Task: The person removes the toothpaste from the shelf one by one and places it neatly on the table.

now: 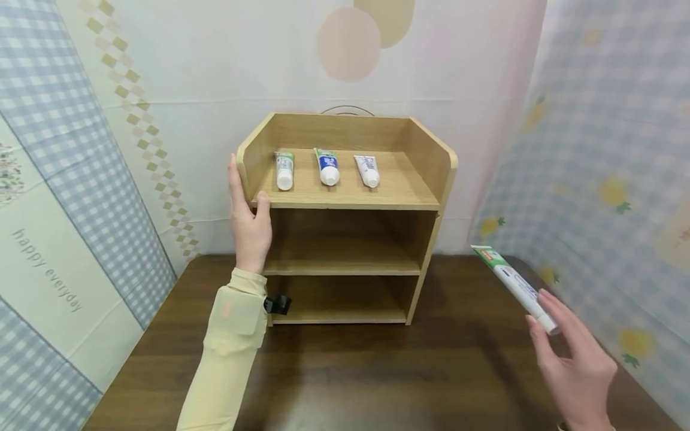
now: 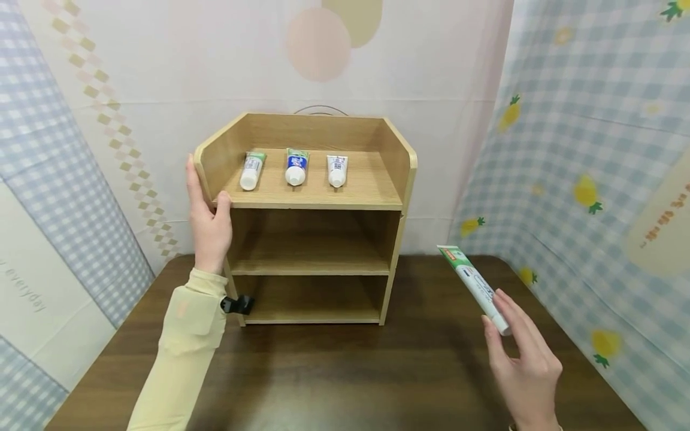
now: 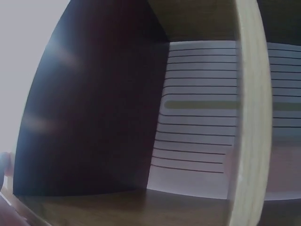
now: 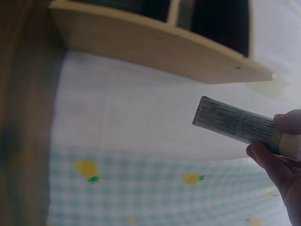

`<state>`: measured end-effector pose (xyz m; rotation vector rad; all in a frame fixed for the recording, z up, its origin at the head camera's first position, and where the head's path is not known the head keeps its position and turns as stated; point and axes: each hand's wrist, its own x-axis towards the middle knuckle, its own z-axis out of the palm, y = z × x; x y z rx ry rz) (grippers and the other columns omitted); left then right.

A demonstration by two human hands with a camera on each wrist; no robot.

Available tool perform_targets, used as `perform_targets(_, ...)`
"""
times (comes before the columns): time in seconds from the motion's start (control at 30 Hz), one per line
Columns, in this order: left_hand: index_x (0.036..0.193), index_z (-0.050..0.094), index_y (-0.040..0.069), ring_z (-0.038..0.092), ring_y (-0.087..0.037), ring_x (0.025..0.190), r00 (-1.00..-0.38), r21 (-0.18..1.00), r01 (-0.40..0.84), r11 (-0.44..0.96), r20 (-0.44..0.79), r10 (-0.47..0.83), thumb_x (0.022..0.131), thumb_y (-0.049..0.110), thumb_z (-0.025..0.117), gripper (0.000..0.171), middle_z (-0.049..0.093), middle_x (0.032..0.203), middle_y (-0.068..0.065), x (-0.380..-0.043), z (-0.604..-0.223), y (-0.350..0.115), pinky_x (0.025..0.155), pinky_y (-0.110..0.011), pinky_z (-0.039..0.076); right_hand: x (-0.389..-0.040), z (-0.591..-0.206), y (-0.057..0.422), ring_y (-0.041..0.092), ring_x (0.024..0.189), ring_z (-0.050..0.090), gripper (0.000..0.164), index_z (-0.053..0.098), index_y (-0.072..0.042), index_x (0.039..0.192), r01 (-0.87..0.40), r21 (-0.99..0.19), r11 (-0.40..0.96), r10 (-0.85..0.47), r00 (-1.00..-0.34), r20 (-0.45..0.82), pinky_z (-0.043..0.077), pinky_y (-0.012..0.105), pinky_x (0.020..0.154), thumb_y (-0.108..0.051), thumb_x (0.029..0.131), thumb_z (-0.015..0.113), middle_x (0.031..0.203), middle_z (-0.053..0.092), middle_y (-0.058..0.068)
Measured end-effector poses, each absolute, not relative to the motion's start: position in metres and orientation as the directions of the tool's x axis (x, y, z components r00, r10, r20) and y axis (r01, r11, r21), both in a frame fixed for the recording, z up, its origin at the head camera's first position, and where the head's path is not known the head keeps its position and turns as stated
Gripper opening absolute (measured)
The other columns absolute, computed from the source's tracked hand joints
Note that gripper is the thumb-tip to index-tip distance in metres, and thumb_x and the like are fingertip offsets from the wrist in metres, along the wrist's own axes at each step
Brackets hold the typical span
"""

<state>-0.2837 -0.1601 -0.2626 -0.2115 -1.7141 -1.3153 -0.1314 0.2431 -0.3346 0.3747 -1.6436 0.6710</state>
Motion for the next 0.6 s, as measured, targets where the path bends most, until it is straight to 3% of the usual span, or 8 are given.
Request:
perform_targets(0.23,0.144,0.016,0.029,0.023,0.002,0.132,-0.553,0.674,0.603,0.426,0.738,-0.386,0.087,0.005,0.042,0.068,0.02,0.148,0.015,-0.278,-0.259,-0.157,0.108,-0.025,0.023,-0.152,-0.365,0.276,-0.005,0.107,0.054,0.032,0.066,0.003,0.102,-0.562,-0.195,0.804,0.064,-0.244,0.968,0.033,0.001,0.088,-0.02,0.08,0.065,0.108,0.066,0.01)
perform_targets(0.4,0.144,0.016,0.023,0.023,0.002,0.132,-0.572,0.696,0.59,0.409,0.718,-0.397,0.087,0.002,0.041,0.066,0.021,0.149,0.008,-0.263,-0.25,-0.149,0.109,-0.025,0.021,-0.162,-0.384,0.299,-0.014,0.11,0.046,0.033,0.064,-0.001,0.108,-0.508,-0.204,0.837,0.004,-0.367,0.93,0.029,-0.002,0.089,-0.021,0.081,0.063,0.114,0.063,0.007)
perform_targets(0.6,0.144,0.017,0.021,0.024,0.001,0.132,-0.553,0.684,0.591,0.426,0.729,-0.403,0.087,0.001,0.042,0.065,0.023,0.149,0.005,-0.26,-0.249,-0.146,0.108,-0.027,0.023,-0.17,-0.402,0.317,-0.022,0.111,0.038,0.036,0.063,-0.003,0.111,-0.461,-0.201,0.864,-0.054,-0.483,0.874,0.023,-0.005,0.089,-0.008,0.076,0.064,0.118,0.061,0.005)
